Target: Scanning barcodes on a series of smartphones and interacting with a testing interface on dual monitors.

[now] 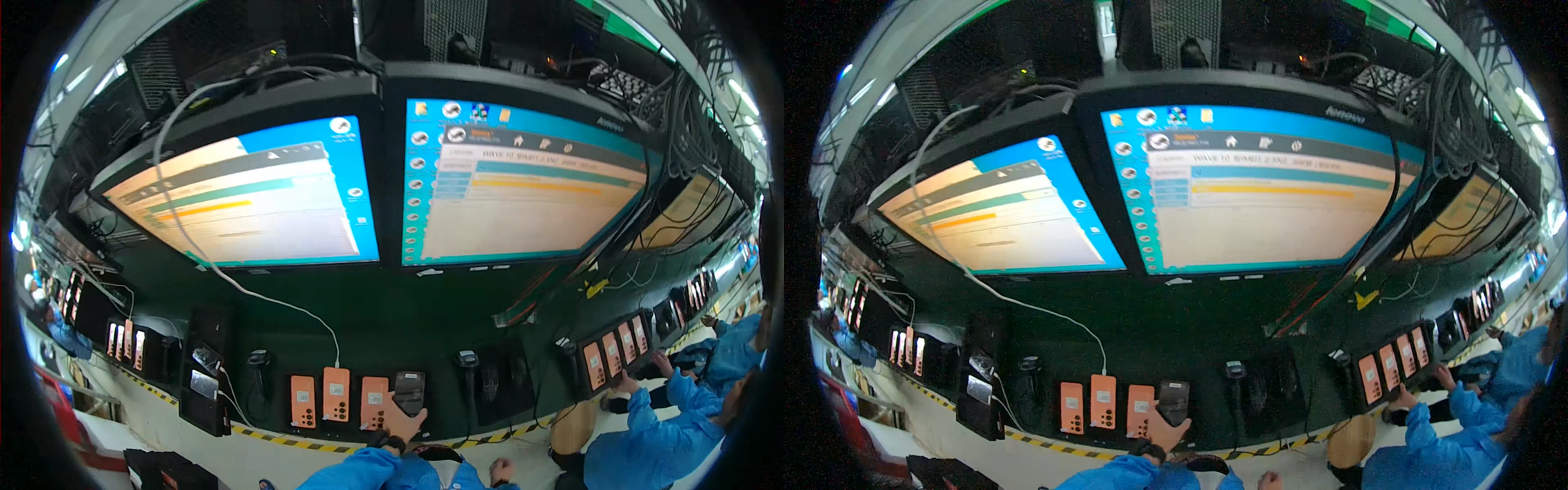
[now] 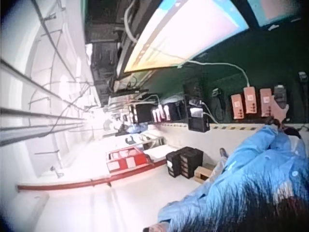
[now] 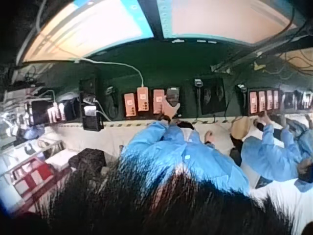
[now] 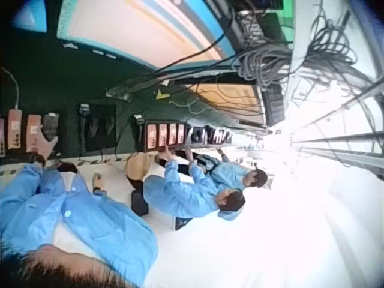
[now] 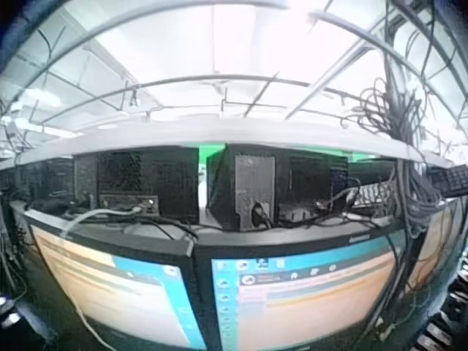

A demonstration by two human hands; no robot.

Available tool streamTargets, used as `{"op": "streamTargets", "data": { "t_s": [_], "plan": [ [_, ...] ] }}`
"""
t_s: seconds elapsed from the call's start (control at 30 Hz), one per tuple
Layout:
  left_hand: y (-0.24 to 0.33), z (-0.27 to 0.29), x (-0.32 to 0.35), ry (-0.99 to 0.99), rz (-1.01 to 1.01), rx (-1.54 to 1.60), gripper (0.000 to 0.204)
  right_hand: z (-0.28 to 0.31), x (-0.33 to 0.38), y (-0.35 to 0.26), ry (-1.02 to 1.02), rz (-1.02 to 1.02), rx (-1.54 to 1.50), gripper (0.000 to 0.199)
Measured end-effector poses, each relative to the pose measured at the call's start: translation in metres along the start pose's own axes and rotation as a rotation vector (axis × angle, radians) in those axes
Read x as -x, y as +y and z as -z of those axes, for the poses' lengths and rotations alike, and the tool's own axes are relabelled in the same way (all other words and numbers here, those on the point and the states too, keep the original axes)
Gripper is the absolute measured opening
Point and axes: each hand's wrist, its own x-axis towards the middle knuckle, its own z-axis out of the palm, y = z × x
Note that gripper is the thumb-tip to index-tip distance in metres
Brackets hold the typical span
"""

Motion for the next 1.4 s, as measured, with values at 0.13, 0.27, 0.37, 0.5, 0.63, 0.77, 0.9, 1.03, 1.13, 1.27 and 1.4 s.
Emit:
{"op": "streamTargets", "data": {
  "t_s": [0.13,0.27,0.37,0.5,0.63,0.77,0.9,1.03,1.13,1.27,1.4],
  "plan": [
    [-0.052,-0.025,-0.025,0.263,-0.164,-0.266,0.08,-0.04,0.064,-0.048,-0.259,-0.342,0.036,0.026],
    [-0.06,-0.018,-0.039,0.125,-0.077,-0.263,0.067,-0.054,0.051,-0.075,-0.341,-0.288,-0.119,0.026],
    [-0.086,-0.003,-0.056,0.01,0.04,-0.289,0.053,-0.063,0.073,-0.19,-0.318,-0.396,-0.213,0.028],
    [-0.057,0.001,-0.046,-0.007,-0.03,-0.23,0.039,-0.058,0.077,-0.227,-0.292,-0.322,-0.249,0.028],
    [-0.047,-0.013,-0.037,0.177,-0.14,-0.278,0.031,-0.054,0.081,-0.215,-0.292,-0.357,-0.169,0.028],
    [-0.049,-0.025,-0.051,0.163,-0.244,-0.323,0.025,-0.054,0.088,-0.201,-0.365,-0.399,-0.126,0.027],
    [-0.058,-0.026,-0.061,-0.005,-0.261,-0.29,0.018,-0.049,0.101,-0.22,-0.348,-0.377,-0.035,0.025],
    [-0.057,0.013,-0.049,-0.23,-0.251,-0.158,0.014,-0.053,0.108,-0.23,-0.363,-0.395,0.01,0.025],
    [-0.083,0.056,-0.026,-0.269,-0.265,-0.096,0.016,-0.067,0.115,-0.23,-0.451,-0.362,0.074,0.029],
    [-0.123,0.126,0.015,-0.169,-0.075,-0.047,0.016,-0.096,0.121,-0.239,-0.56,-0.344,0.195,0.03],
    [-0.255,0.177,0.058,-0.004,0.121,-0.036,0.023,-0.141,0.131,-0.261,-0.752,-0.255,0.426,0.032]
  ]
}}
